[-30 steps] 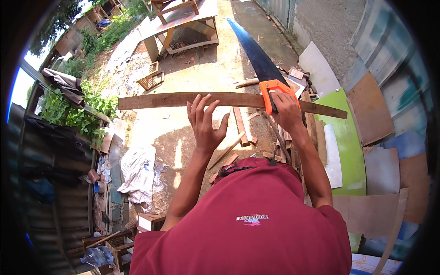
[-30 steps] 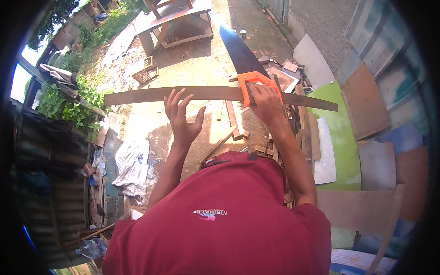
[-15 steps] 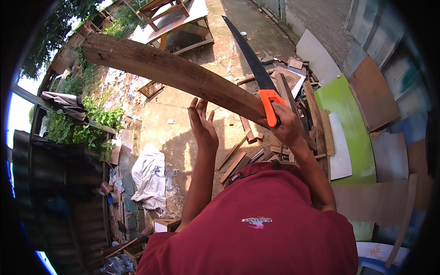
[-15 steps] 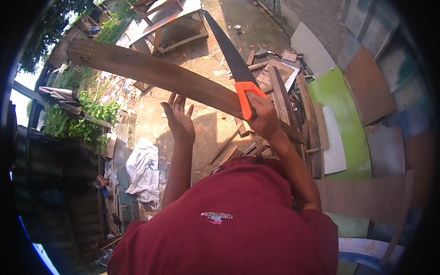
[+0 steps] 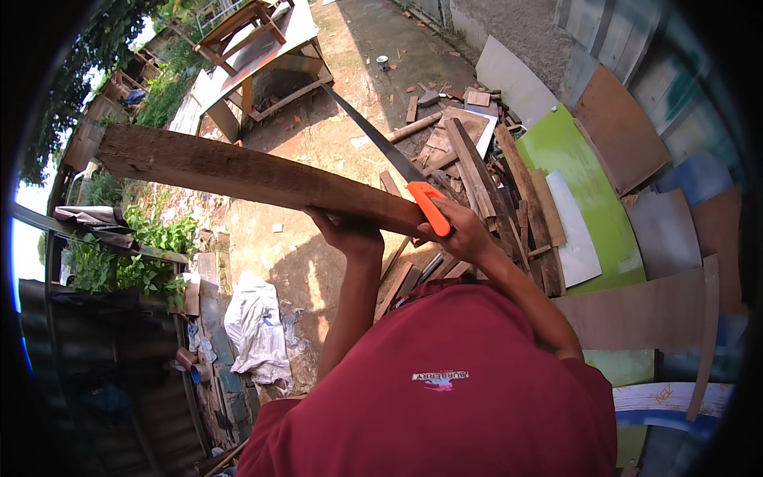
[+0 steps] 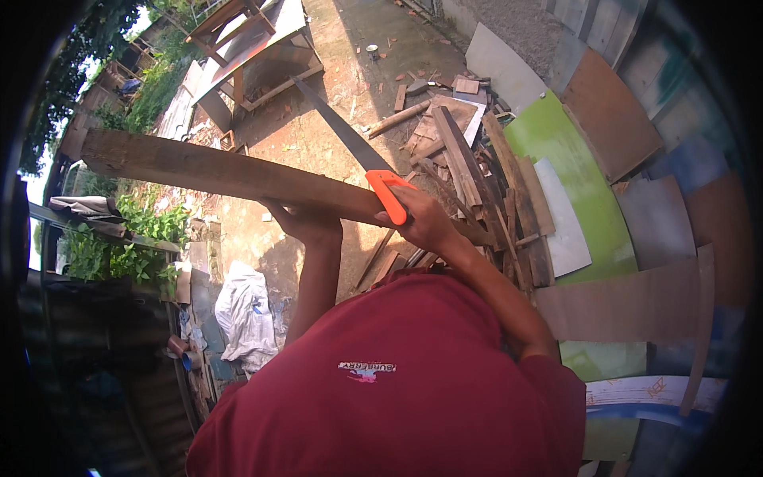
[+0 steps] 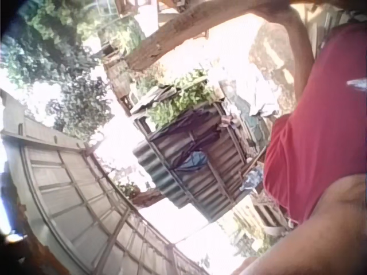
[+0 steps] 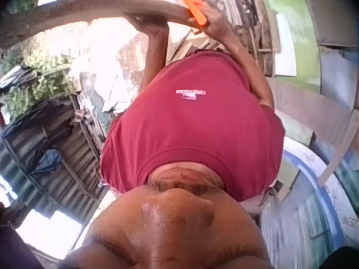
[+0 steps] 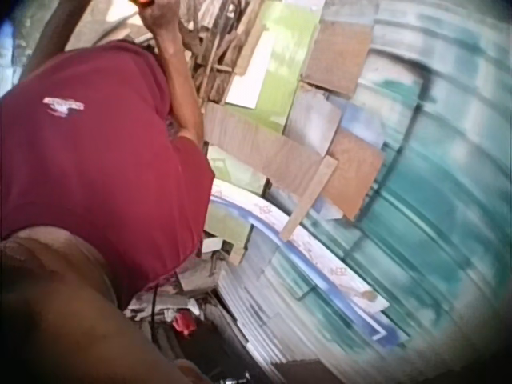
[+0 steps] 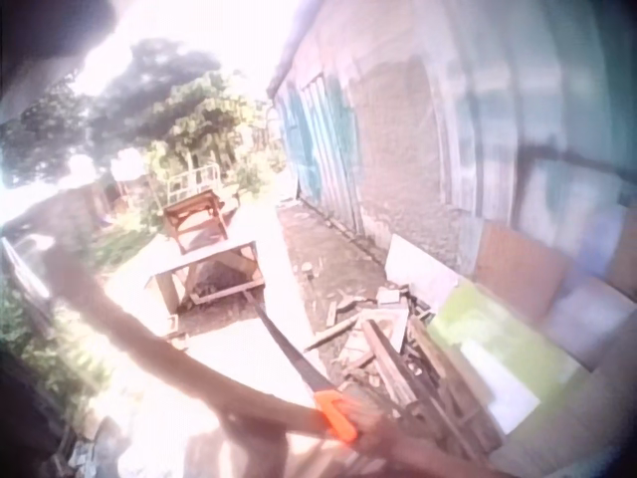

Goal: The person sits on the ground and uses a hand saw to cut several wooden planks. They repeatedly position planks, saw through them, and set the cut pieces aside among other wood scraps.

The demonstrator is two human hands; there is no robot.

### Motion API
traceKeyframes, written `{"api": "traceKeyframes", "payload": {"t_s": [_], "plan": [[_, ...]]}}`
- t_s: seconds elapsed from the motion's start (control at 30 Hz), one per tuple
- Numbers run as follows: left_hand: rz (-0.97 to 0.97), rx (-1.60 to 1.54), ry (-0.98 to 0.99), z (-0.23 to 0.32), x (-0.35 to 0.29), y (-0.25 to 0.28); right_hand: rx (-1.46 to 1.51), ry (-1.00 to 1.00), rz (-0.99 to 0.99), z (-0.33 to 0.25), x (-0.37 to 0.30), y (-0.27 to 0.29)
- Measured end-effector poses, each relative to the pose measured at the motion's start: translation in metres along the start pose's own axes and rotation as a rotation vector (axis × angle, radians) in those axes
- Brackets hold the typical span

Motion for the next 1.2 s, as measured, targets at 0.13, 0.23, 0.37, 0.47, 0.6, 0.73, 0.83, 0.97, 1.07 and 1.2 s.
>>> {"api": "traceKeyframes", "payload": {"t_s": [0.13, 0.23, 0.37, 0.47, 0.6, 0.73, 0.83, 0.97, 1.07, 1.2], "plan": [[-0.079, -0.212, 0.171, -0.004, 0.016, 0.012, 0.083, -0.276, 0.001, 0.011, -0.016, 0.018], [-0.307, -0.304, 0.176, -0.011, 0.032, 0.030, 0.183, -0.386, 0.093, -0.003, -0.024, 0.045], [-0.399, -0.312, 0.172, -0.023, 0.038, 0.033, 0.170, -0.576, 0.244, 0.038, -0.068, 0.084], [-0.432, -0.347, 0.167, -0.030, 0.034, 0.032, 0.412, -0.838, 0.366, 0.044, -0.099, 0.099], [-0.459, -0.364, 0.169, -0.036, 0.027, 0.033, 0.450, -1.080, 0.603, 0.065, -0.134, 0.108], [-0.637, -0.415, 0.186, -0.036, 0.024, 0.028, 0.465, -1.273, 0.754, 0.120, -0.182, 0.099], [-0.670, -0.452, 0.188, -0.033, 0.021, 0.028, 0.671, -1.389, 0.913, 0.147, -0.208, 0.105], [-0.657, -0.497, 0.171, -0.036, 0.020, 0.033, 0.807, -1.447, 1.037, 0.166, -0.240, 0.106], [-0.668, -0.549, 0.160, -0.030, 0.023, 0.037, 0.893, -1.465, 1.072, 0.162, -0.238, 0.113], [-0.626, -0.667, 0.215, -0.028, 0.024, 0.044, 0.952, -1.508, 0.962, 0.144, -0.214, 0.119]]}}
Point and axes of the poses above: each hand's wrist, its own x-axis towards the middle knuckle, its own y-axis out of the back of the hand, z = x × y, the point moved 1 cm from there along x, towards the middle knuckle, and after that the axes turned 15 degrees about -y, right-handed, at the moved point
